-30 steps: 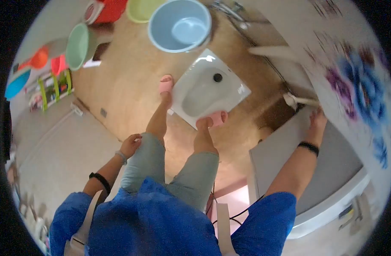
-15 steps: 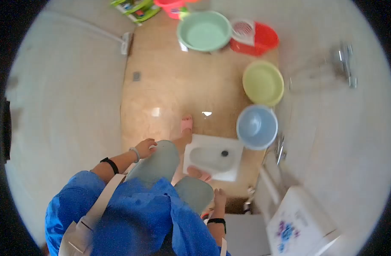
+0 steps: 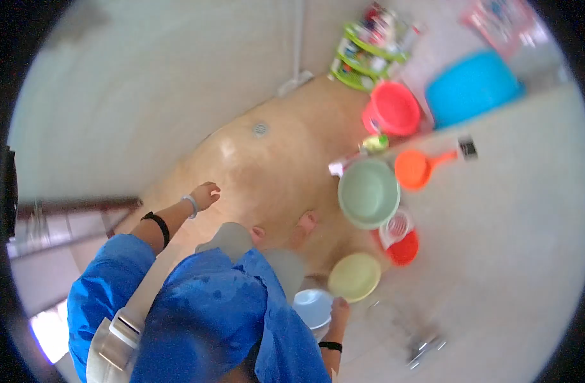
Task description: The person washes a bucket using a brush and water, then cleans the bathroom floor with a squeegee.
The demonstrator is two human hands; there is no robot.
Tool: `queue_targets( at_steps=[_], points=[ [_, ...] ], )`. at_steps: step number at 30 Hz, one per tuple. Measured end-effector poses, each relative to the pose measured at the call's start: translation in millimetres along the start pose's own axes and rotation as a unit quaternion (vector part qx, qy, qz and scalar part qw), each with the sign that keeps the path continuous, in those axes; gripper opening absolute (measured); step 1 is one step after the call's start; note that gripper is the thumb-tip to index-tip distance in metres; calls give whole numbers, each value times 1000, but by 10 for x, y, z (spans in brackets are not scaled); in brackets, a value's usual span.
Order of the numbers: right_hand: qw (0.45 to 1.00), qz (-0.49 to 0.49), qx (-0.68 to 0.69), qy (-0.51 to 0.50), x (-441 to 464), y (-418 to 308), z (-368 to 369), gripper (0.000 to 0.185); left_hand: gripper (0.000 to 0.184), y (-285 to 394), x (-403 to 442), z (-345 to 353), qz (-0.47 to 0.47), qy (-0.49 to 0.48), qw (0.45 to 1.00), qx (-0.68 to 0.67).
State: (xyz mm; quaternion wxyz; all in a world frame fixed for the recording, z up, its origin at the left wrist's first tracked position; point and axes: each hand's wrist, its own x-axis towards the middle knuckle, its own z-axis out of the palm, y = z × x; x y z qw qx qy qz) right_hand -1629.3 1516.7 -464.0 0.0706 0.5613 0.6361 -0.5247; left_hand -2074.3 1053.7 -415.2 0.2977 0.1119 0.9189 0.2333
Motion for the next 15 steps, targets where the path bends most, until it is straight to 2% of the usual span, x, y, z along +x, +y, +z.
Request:
queue_targets(
  at_steps=[2,3,4,5,6,7,8,9,10,11,12,13,14,15],
  points=[
    [985,25,-159,-64,690,-788,-112,31,30,-75,-84,246,-54,56,996,-37],
    [953,-69,-254,-153,1342,-984,-127,31,30,-159,-172,275,-76,74,994,-33],
    [930,-97,-291,-205,1632,-1602,-28,30,30,-139,-317,347,-103,86,990,-50],
    [917,-277,-219,-184,1915,-2119,175,28,30,-61,-442,486,-162,75,979,-101],
    [893,-338,-230,-189,2340,-2770,392,28,30,-12,-541,586,-221,70,961,-153],
    [864,-396,-236,-201,2806,-3360,723,28,30,-55,-636,780,-205,76,967,-128],
    [895,-272,-209,-285,2234,-4584,1073,30,30,43,-771,932,-244,96,952,-156],
    [865,-347,-235,-275,1920,-5362,1560,34,32,169,-862,971,-280,90,939,-176],
    [751,-544,-153,-340,2856,-5844,1791,26,35,272,-943,1015,-310,82,927,-193],
    [808,-491,-141,-293,2496,-6595,2250,27,35,320,-960,1159,-352,94,904,-221],
    [828,-490,-114,-248,2246,-7274,2662,32,35,398,-963,1251,-379,107,888,-236],
    [778,-534,-96,-316,2655,-8026,3050,41,35,451,-938,1257,-403,107,872,-255],
    [717,-639,-115,-254,2765,-8702,3439,52,36,518,-873,1233,-424,101,856,-279],
    [774,-582,-89,-231,2135,-9125,3698,70,36,491,-756,1239,-439,112,840,-298]
  ],
)
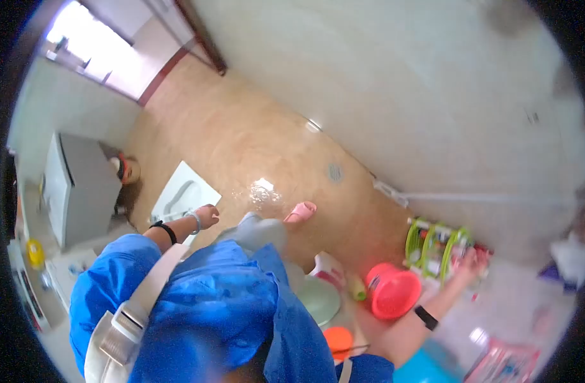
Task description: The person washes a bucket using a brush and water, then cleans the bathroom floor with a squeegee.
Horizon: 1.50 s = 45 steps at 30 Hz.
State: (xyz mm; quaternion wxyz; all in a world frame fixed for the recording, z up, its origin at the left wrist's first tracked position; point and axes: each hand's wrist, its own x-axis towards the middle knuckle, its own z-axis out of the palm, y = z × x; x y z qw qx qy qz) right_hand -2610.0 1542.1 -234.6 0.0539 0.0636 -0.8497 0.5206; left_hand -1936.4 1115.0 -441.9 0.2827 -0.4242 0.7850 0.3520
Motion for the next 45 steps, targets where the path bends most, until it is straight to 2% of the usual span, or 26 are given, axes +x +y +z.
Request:
queue_targets(
  at_steps=[2,4,7,9,10,12,14,16,18,19,21,24,26,28,29,31,32,33,34,35,36,37,39,40,42,45],
  points=[
    [999,29,26,20,738,-431,117,84,37,89,4,130,-44,-7,999,17],
    [995,17,-89,42,1272,-731,174,99,34,440,32,83,-46,22,997,-55],
    [999,22,-38,8,2045,-609,80,98,33,1028,170,157,-3,38,994,-105],
    [993,59,-31,-95,2270,-698,129,86,34,1448,197,123,29,51,988,-144],
    [992,54,-35,-107,2451,-678,158,86,35,1649,202,121,49,69,985,-153],
    [988,95,-58,-110,2842,-538,244,66,36,2043,235,96,49,74,982,-166],
    [984,67,-94,-133,2926,-541,284,57,37,2436,323,191,59,73,980,-177],
    [980,34,-128,-150,2921,-685,286,50,39,2879,487,282,151,58,966,-200],
    [992,-23,-64,-108,2767,-759,336,41,36,3579,603,349,187,39,978,-86],
    [992,-22,-66,-106,2607,-821,381,41,35,3942,628,381,207,48,969,-123],
    [993,-107,-39,-44,2275,-1061,378,34,37,4647,542,288,289,70,942,-158],
    [989,-110,-37,-88,2117,-975,473,33,55,5787,662,304,387,50,891,-230],
    [993,-98,5,-68,1856,-1086,503,31,66,6428,705,378,406,109,872,-252],
    [989,-113,-34,-86,1784,-1073,377,35,73,6967,726,415,417,192,828,-322],
    [986,-121,-58,-102,1761,-1037,376,40,73,7109,700,303,417,193,829,-320],
    [988,-101,-41,-112,1823,-1242,207,39,74,7418,565,97,402,296,806,-319],
    [988,-90,-19,-125,1863,-1344,132,39,74,7552,575,-20,407,296,803,-319],
    [988,-93,-20,-119,1822,-1351,72,39,66,7652,603,-148,406,234,816,-337],
    [976,-138,19,-169,1785,-1314,15,41,59,7763,645,-207,403,171,826,-355],
    [956,-185,61,-219,1750,-1301,10,43,59,7780,718,-207,407,176,823,-356],
    [932,-162,171,-274,1743,-1299,-9,46,48,7704,850,-173,405,170,844,-308],
    [928,-168,177,-281,1666,-1460,5,46,38,7615,1015,-97,397,167,865,-259],
    [883,-289,310,-203,1404,-1959,32,37,28,7332,1312,147,377,171,900,-137],
    [878,-290,319,-207,1392,-2017,49,37,29,7213,1554,275,336,124,930,-82],
    [714,-258,407,-508,1367,-2077,89,33,31,6984,1858,306,293,76,952,-32],
    [717,-276,367,-524,1232,-1905,507,36,29,6566,2132,245,261,7,965,-40]
  ],
)
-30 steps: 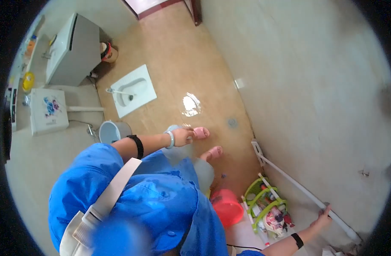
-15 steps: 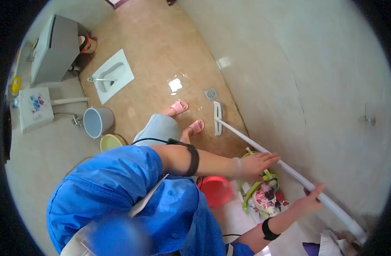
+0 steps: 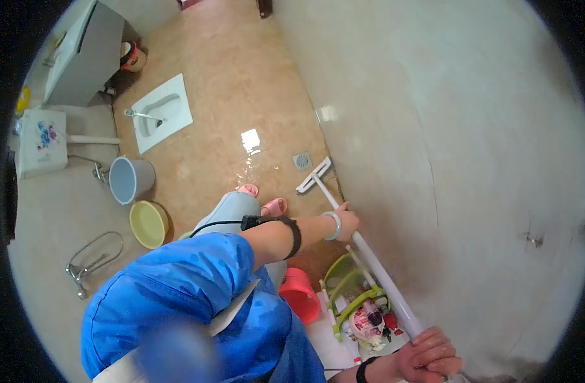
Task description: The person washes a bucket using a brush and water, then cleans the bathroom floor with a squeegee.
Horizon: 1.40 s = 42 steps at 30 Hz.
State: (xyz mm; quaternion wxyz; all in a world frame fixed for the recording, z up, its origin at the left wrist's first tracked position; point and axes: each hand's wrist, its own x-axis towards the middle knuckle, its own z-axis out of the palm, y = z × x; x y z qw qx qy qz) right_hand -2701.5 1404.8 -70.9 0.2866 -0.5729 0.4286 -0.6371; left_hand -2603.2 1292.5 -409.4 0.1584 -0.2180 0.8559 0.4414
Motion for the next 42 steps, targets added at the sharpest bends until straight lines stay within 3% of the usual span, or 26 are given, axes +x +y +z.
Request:
queue_targets(
  at_steps=[2,4,6,7,9,11,12,15,16,17,18,20,22,24,26,28,30,32,34,36,38,42],
  points=[
    [1000,8,-17,13,123,87,-29,36,30,-126,-32,74,-20,124,989,-77],
    [993,-1,114,1,212,338,33,34,30,-434,-441,-97,-46,111,991,-63],
    [991,6,126,35,199,621,430,34,29,-805,-1038,-302,-121,83,985,-94],
    [989,12,126,76,150,752,655,34,26,-1162,-1170,-78,-141,145,975,-92],
    [995,39,4,86,-30,1147,1040,33,19,-1909,-1606,79,-233,156,959,-43],
    [992,81,95,29,191,1278,1523,30,17,-2235,-1989,-176,-300,163,939,-52],
    [976,122,176,-24,375,1381,1733,28,16,-2341,-2169,-412,-300,184,935,-35],
    [986,17,154,-62,1273,1303,1853,28,14,-2609,-2189,-1150,-283,292,913,-40],
    [982,1,174,-79,1652,1203,1949,28,11,-2417,-2297,-1715,-264,295,918,-27],
    [976,-20,195,-96,2029,1141,2116,29,14,-2426,-2237,-2026,-190,419,879,-128],
    [972,-28,203,-114,2383,1108,2354,29,15,-2517,-2140,-2372,-143,430,888,-75],
    [971,-87,98,-199,2986,1161,3000,28,17,-2702,-1995,-3018,-137,430,881,-142],
    [963,-109,83,-233,3368,1501,3831,27,17,-3222,-2151,-3419,-149,459,857,-181],
    [960,-89,75,-253,3669,1891,4349,27,31,-3845,-2215,-3552,-186,394,872,-224],
    [955,-72,139,-252,3974,2155,4757,26,26,-4301,-2652,-3469,-217,443,848,-196],
    [949,65,245,-187,4096,2589,5076,25,22,-4753,-3232,-3226,-263,426,846,-182],
    [930,137,269,-211,3974,2973,5605,28,18,-5161,-3913,-2920,-357,410,819,-184],
    [923,134,267,-241,4122,3018,6107,28,16,-5396,-4241,-3030,-402,406,798,-192],
    [913,121,287,-262,4480,3084,6442,28,18,-5630,-4407,-3263,-409,503,745,-158],
    [908,56,299,-287,5181,2935,6620,27,13,-5590,-4664,-4264,-388,466,773,-189],
    [895,-51,277,-345,5808,2770,7086,26,11,-6014,-4507,-4946,-319,589,720,-179],
    [859,-144,202,-449,6716,2955,8324,26,10,-7170,-4645,-6425,-283,638,686,-205]
  ],
)
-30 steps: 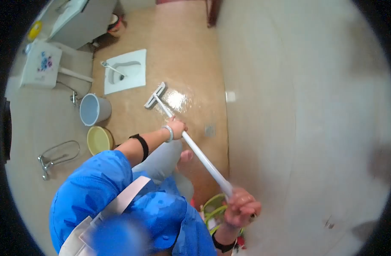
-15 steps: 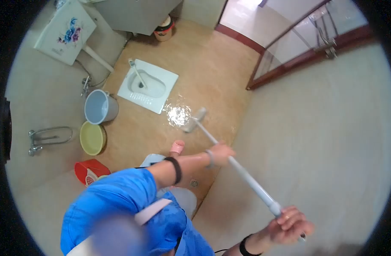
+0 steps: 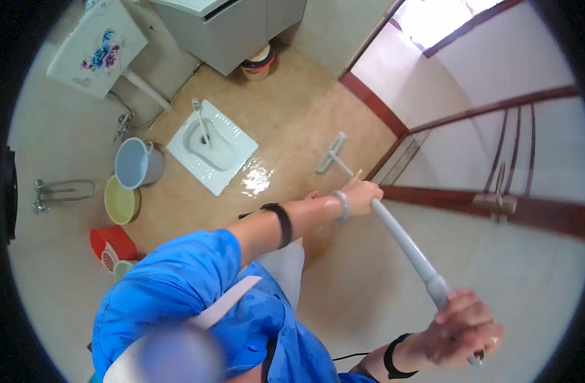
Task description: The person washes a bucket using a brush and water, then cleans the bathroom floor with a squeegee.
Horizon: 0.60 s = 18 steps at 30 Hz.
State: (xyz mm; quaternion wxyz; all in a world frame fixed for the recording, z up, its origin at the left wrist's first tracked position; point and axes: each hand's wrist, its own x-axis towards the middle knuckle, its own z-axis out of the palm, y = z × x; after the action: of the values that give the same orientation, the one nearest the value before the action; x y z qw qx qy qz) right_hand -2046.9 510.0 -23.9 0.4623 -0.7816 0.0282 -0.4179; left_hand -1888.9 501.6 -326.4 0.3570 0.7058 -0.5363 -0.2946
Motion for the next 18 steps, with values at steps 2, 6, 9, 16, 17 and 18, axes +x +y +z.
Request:
queue_targets(
  at_steps=[2,6,9,16,17,18],
  points=[
    [999,-21,-4,-38,619,805,4,25,9,-272,902,-137,-34,30,999,-16],
    [991,2,119,-62,1821,2077,-86,28,15,-893,1837,-665,-111,79,990,-41],
    [967,87,239,0,2162,2725,20,27,12,-1589,1520,-861,-135,145,980,-14],
    [935,70,319,-135,3418,3343,627,27,18,-1801,1612,-2098,-231,223,947,0],
    [948,72,290,-109,3723,3224,705,29,18,-1790,1982,-2326,-210,235,947,-62],
    [951,43,263,-157,4029,3173,773,31,18,-1738,2299,-2538,-184,254,949,-17]
  ],
)
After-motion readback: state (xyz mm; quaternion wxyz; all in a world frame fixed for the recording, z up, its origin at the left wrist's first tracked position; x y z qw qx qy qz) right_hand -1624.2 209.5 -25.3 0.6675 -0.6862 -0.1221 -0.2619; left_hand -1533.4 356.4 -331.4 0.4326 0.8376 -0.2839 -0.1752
